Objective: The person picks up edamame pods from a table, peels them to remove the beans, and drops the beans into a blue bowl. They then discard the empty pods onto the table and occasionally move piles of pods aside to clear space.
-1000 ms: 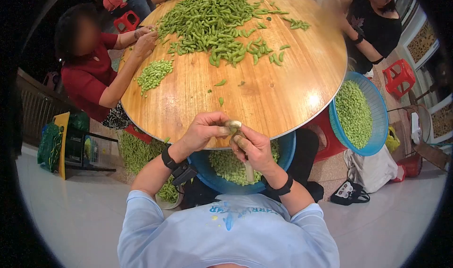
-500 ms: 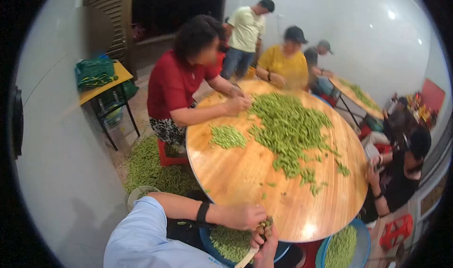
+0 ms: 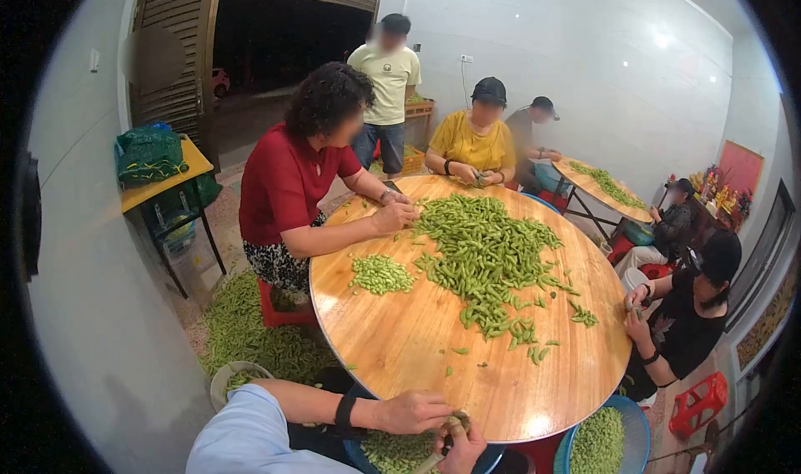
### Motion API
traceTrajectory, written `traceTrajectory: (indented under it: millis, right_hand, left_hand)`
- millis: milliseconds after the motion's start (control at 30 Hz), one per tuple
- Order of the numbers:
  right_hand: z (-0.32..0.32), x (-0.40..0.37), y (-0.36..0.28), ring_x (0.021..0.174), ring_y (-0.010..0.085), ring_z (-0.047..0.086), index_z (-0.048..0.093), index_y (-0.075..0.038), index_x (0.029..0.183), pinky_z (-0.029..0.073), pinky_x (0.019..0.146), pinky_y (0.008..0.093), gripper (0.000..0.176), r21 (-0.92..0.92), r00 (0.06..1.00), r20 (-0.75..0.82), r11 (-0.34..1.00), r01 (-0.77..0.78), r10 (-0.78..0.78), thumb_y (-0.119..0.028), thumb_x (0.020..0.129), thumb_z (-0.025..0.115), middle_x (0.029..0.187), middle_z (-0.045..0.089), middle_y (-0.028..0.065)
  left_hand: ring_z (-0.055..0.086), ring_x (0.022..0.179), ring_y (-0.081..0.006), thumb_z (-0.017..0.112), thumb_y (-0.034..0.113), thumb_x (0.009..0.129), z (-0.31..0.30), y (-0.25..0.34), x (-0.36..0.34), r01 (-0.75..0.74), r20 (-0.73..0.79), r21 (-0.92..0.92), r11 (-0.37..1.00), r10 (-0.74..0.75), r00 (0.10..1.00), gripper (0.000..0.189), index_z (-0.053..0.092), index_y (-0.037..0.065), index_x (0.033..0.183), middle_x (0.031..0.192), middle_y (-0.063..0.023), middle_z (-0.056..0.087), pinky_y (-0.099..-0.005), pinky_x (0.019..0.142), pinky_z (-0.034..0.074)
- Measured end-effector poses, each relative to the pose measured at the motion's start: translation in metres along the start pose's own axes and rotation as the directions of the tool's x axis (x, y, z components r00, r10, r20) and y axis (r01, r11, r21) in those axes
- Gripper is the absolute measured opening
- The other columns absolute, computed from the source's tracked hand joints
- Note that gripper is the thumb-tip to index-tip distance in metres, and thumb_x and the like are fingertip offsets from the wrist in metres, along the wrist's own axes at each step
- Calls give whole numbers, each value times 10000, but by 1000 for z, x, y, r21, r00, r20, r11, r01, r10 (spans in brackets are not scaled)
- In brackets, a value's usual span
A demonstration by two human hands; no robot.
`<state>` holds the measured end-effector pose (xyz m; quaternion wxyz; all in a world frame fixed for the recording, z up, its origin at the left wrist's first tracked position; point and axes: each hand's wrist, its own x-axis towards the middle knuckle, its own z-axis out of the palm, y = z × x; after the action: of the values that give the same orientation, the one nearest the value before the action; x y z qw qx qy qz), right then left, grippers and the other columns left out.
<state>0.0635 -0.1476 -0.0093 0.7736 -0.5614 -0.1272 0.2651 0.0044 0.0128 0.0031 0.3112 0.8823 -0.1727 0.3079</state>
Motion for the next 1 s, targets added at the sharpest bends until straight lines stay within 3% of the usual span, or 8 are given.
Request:
traceTrajectory:
  millis: [167, 300, 367, 433, 500, 600, 733, 1000]
  right_hand:
    - [-1, 3, -4, 501, 73, 433, 626, -34, 848, 330, 458, 220, 134, -190, 993, -58, 977, 94, -107, -114, 927, 553, 635, 528, -3]
    - [-5, 4, 1, 524, 68, 448, 623, -29, 871, 329, 466, 208, 100, -155, 997, 17, 984, 83, -81, -98, 919, 568, 669, 559, 2]
    - [-11, 7, 8, 546, 105, 476, 620, -24, 899, 366, 491, 230, 84, -210, 993, 32, 971, 117, -113, -94, 906, 574, 691, 568, 29]
    - [-19, 10, 19, 568, 142, 504, 617, -18, 927, 403, 517, 251, 87, -263, 989, 51, 954, 145, -136, -89, 893, 580, 712, 577, 55]
    - [-21, 14, 26, 463, 89, 476, 573, -14, 956, 369, 376, 209, 84, -16, 985, 112, 991, 133, -131, -21, 873, 562, 719, 569, 52]
    - [-14, 11, 21, 463, 120, 505, 548, 49, 896, 379, 379, 224, 71, 54, 988, 67, 989, 139, -142, 64, 827, 558, 692, 572, 92]
    - [-10, 11, 17, 454, 116, 495, 547, 37, 911, 379, 382, 221, 90, 107, 994, 45, 990, 96, -101, 62, 825, 551, 699, 569, 87]
    - [-10, 10, 25, 452, 105, 483, 528, 32, 919, 380, 389, 221, 113, 119, 987, 38, 981, 153, -158, 75, 814, 535, 689, 547, 70]
  left_hand:
    - [563, 704, -280, 600, 96, 770, -5, 6, -4, -101, 11, 104, 989, 100, 995, 200, 566, -2, 941, 827, -117, 505, -364, 561, 457]
    - [560, 685, -292, 602, 85, 793, -3, 11, -11, -77, 0, 145, 986, 78, 997, 162, 564, -1, 924, 788, -127, 491, -358, 565, 461]
    - [568, 692, -319, 605, 105, 835, 11, 6, -18, 99, 26, -86, 991, -97, 995, 156, 564, -14, 927, 776, -142, 508, -376, 574, 459]
    - [578, 700, -338, 593, 119, 861, 12, 7, -19, 145, 52, -167, 975, -139, 989, 163, 562, -21, 937, 765, -158, 523, -386, 585, 459]
    - [588, 707, -356, 581, 134, 886, 8, 8, -20, 193, 82, -243, 951, -178, 981, 175, 559, -29, 948, 754, -175, 539, -395, 596, 459]
    - [598, 734, -361, 574, 132, 884, 4, 9, -16, 305, 123, -337, 891, -279, 952, 188, 575, -36, 970, 768, -182, 567, -397, 606, 464]
    - [596, 728, -356, 581, 134, 879, 8, 8, -15, 287, 67, -308, 907, -280, 958, 169, 592, -19, 951, 771, -179, 570, -399, 607, 460]
    - [595, 701, -328, 599, 137, 871, 6, 13, -16, 335, 73, -367, 868, -332, 940, 160, 617, -4, 944, 773, -152, 578, -361, 594, 452]
